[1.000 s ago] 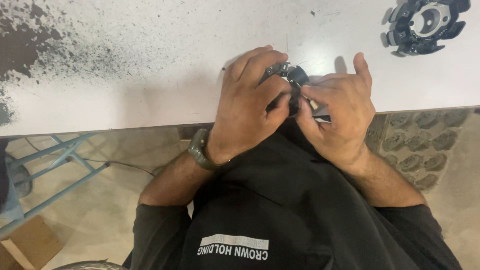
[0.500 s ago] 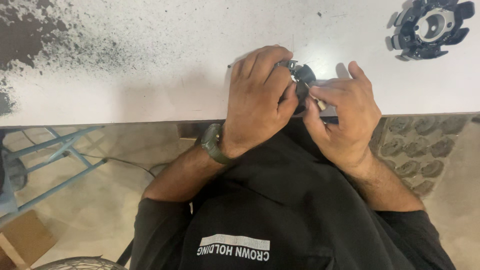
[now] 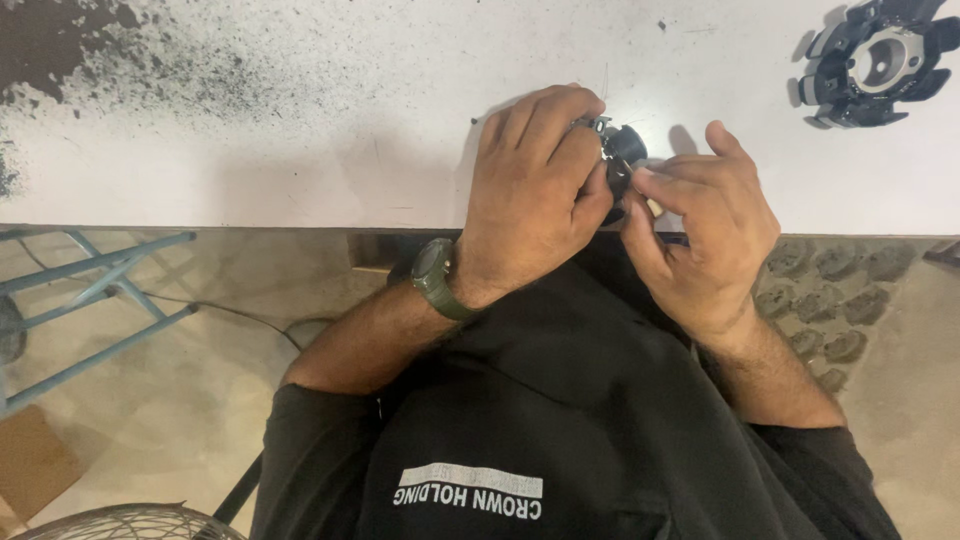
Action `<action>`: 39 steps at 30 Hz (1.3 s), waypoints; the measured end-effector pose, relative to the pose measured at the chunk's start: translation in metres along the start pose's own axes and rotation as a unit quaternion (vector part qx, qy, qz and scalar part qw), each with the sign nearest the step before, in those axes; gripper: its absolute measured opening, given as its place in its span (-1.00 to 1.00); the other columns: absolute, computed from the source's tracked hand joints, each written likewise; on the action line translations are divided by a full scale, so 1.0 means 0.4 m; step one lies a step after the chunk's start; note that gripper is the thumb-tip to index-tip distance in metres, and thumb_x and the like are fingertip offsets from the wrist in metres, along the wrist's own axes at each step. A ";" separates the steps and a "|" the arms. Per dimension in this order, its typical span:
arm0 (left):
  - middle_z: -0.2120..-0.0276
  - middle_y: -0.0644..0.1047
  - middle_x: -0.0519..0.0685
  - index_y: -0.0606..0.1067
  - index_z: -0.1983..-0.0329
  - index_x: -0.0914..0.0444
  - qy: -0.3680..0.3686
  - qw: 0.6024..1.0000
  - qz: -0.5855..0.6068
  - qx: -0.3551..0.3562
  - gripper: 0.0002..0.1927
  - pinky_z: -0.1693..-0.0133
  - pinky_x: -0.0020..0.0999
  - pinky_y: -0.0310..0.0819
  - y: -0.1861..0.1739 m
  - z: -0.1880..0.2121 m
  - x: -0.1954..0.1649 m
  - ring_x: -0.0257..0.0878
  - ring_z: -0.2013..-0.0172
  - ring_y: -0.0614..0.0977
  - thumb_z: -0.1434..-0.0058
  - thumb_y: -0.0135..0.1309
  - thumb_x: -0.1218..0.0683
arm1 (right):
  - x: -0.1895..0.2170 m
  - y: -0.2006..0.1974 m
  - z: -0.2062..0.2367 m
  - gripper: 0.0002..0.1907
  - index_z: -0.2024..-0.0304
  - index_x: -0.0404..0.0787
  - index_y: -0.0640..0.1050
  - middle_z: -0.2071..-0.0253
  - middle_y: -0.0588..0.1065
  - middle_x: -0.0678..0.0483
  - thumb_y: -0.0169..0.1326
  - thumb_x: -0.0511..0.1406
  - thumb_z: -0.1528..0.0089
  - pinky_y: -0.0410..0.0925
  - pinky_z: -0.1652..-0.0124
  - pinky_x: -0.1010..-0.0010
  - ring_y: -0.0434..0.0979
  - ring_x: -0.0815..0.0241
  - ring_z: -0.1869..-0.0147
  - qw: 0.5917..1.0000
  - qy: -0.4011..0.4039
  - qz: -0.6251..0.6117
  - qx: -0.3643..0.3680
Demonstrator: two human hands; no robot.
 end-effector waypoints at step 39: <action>-0.16 0.48 -0.07 0.52 0.07 0.21 0.045 0.996 -0.046 0.055 -0.79 -0.08 -0.16 0.41 -0.067 -0.057 -0.039 -0.11 -0.12 0.54 -0.27 0.25 0.18 | -0.033 -0.032 -0.018 -0.71 0.00 -0.22 0.47 0.07 0.56 0.02 0.27 -0.48 -0.30 0.25 -0.40 -0.06 0.56 -0.02 -0.01 0.997 0.056 -0.008 -0.046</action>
Point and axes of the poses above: each hand's wrist, its own z-axis away from the middle knuckle, its own y-axis out of the palm, x = y × z, the point moved 10 cm from there along -z, towards the middle knuckle
